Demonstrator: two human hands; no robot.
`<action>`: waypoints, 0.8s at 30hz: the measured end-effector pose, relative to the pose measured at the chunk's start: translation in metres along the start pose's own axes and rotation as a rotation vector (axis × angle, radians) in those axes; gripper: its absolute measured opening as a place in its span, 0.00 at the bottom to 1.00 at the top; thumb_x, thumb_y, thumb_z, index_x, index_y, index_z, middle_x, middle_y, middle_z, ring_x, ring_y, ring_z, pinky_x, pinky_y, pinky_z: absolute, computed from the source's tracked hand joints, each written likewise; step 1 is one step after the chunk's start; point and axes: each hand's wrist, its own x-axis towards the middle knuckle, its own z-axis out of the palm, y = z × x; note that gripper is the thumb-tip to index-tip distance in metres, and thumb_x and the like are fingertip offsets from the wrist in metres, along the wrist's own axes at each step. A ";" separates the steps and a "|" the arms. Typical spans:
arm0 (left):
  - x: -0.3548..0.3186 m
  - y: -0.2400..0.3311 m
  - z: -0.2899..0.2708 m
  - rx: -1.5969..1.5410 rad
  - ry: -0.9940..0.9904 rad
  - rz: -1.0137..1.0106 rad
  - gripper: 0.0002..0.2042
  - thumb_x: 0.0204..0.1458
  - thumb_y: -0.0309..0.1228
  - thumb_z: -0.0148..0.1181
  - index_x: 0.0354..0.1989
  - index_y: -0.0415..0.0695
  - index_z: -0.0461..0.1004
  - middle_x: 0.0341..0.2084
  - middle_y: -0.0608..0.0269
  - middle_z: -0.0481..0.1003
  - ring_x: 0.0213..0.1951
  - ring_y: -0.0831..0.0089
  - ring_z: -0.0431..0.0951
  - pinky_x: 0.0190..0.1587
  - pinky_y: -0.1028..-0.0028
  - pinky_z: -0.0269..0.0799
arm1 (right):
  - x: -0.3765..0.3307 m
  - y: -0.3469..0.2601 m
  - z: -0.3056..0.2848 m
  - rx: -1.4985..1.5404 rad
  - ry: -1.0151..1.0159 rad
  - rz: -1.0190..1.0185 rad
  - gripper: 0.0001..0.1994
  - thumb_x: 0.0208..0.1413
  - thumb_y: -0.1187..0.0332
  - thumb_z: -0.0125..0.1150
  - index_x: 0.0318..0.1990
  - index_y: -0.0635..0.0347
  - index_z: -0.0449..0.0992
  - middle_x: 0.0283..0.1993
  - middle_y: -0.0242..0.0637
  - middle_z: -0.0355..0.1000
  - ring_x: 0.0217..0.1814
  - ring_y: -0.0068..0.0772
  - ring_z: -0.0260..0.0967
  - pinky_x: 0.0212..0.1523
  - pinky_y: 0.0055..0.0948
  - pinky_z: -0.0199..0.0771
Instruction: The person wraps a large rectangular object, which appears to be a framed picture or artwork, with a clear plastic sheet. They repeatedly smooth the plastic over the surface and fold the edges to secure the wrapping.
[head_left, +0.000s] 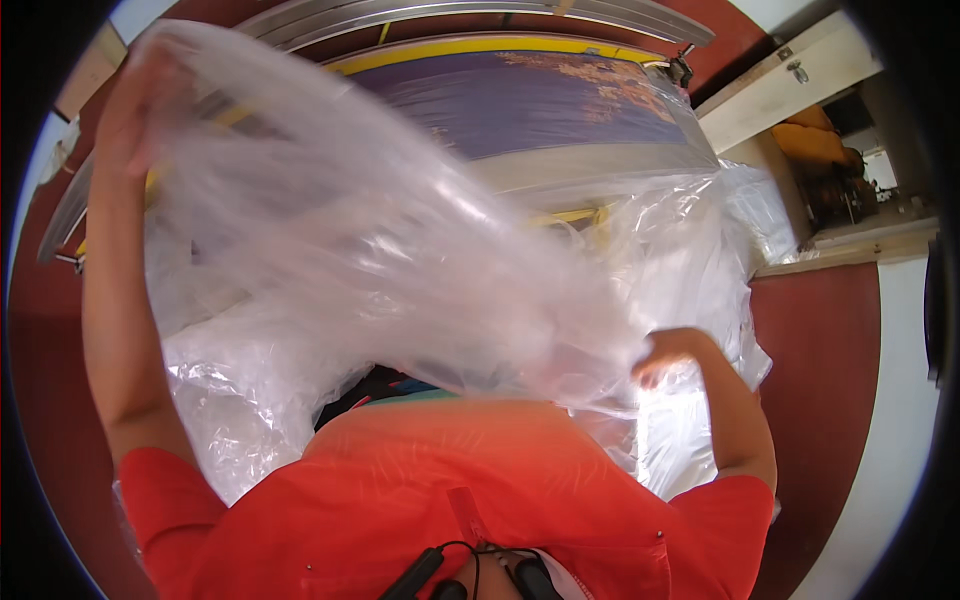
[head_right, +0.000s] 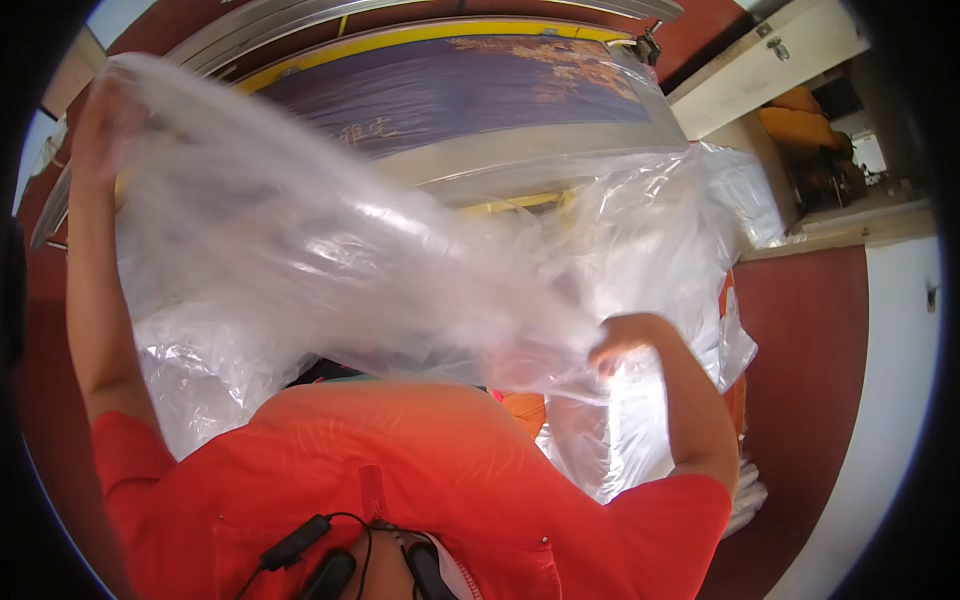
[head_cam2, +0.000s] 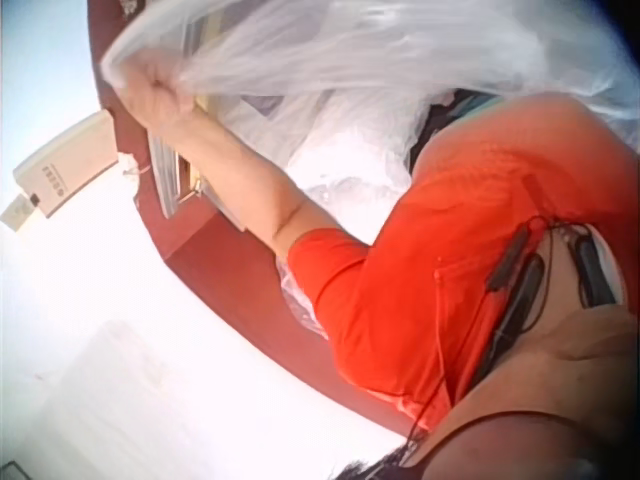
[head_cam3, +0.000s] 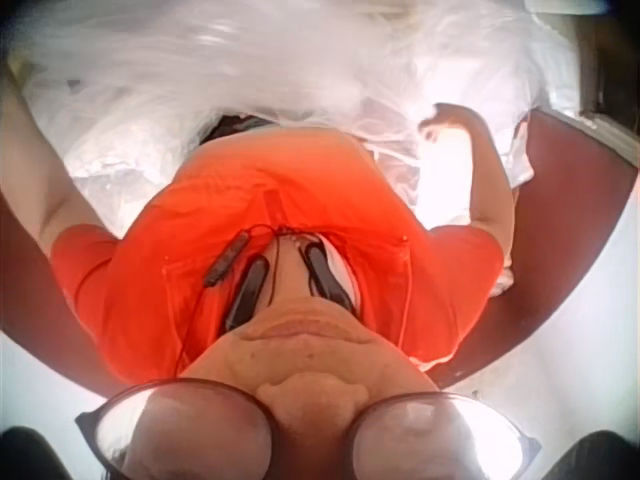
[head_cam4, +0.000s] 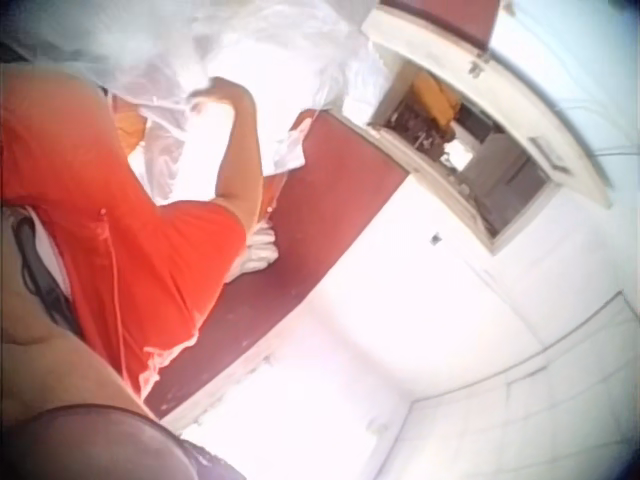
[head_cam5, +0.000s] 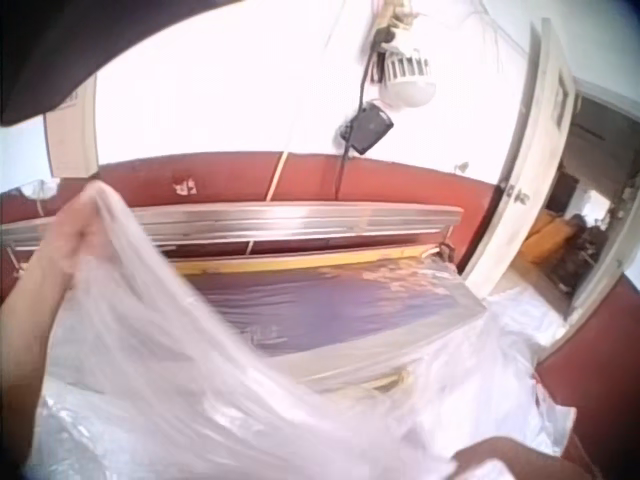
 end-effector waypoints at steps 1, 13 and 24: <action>0.016 -0.012 0.012 0.555 0.043 -0.052 0.13 0.48 0.35 0.47 0.37 0.38 0.66 0.31 0.66 0.69 0.32 0.78 0.68 0.33 0.78 0.64 | -0.004 0.029 -0.016 0.324 0.104 0.098 0.14 0.38 0.60 0.55 0.31 0.60 0.73 0.31 0.41 0.70 0.30 0.31 0.68 0.33 0.28 0.64; 0.034 -0.048 -0.064 1.858 0.760 0.091 0.11 0.48 0.33 0.44 0.35 0.39 0.67 0.28 0.57 0.71 0.33 0.69 0.71 0.34 0.74 0.64 | -0.074 0.071 -0.065 -0.195 1.986 0.053 0.26 0.34 0.85 0.40 0.48 0.62 0.61 0.52 0.44 0.58 0.54 0.37 0.54 0.52 0.29 0.55; -0.144 -0.049 -0.027 0.116 0.938 0.059 0.08 0.47 0.29 0.48 0.35 0.41 0.65 0.30 0.65 0.69 0.33 0.81 0.69 0.35 0.83 0.64 | 0.035 -0.195 -0.126 -0.189 1.204 -0.801 0.18 0.47 0.59 0.49 0.46 0.54 0.64 0.47 0.44 0.62 0.53 0.40 0.55 0.50 0.33 0.54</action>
